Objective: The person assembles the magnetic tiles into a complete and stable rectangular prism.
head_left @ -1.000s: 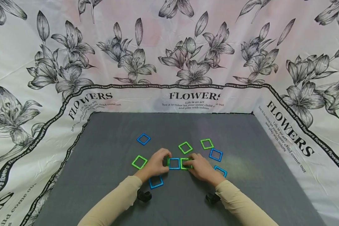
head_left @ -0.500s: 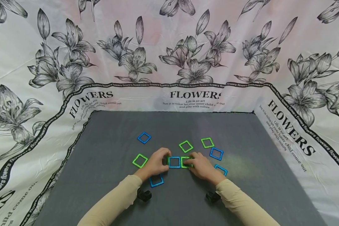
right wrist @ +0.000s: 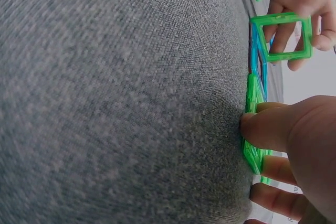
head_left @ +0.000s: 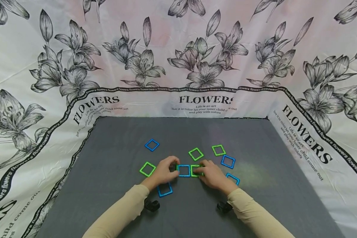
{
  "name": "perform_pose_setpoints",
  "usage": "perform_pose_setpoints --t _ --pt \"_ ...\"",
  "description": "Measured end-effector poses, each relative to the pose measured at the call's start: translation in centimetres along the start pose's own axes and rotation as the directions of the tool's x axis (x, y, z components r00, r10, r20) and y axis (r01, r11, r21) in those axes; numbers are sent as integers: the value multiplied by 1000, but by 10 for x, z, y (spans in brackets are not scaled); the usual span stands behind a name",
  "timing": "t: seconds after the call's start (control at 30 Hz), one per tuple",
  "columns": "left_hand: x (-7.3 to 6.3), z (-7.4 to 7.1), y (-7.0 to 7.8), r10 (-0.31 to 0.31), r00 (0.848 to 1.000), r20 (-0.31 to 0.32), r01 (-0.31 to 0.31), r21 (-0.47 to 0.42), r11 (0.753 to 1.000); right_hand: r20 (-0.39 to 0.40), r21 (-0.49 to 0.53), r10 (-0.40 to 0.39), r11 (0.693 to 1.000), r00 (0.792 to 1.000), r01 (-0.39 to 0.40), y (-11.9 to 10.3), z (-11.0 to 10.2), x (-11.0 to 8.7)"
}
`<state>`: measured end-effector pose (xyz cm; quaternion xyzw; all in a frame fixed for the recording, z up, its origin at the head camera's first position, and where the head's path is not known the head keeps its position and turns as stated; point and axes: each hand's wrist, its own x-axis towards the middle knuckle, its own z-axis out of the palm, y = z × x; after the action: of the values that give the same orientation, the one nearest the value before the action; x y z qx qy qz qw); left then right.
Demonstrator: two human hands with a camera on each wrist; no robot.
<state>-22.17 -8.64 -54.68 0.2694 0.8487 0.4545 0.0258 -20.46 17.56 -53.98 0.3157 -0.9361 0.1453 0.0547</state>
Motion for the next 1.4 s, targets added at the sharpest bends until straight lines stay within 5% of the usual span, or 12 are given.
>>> perform_pose_setpoints --t 0.23,0.8,1.4 --pt "1 2 -1 -52 998 -38 51 -30 998 5 15 0 1000 1000 0 -1 -1 0" --pt "2 1 3 -81 997 -13 80 -66 995 1 6 5 1000 1000 -5 1 1 0" --pt "-6 8 -1 -103 992 -75 90 -158 983 8 -1 5 1000 1000 -5 3 3 0"
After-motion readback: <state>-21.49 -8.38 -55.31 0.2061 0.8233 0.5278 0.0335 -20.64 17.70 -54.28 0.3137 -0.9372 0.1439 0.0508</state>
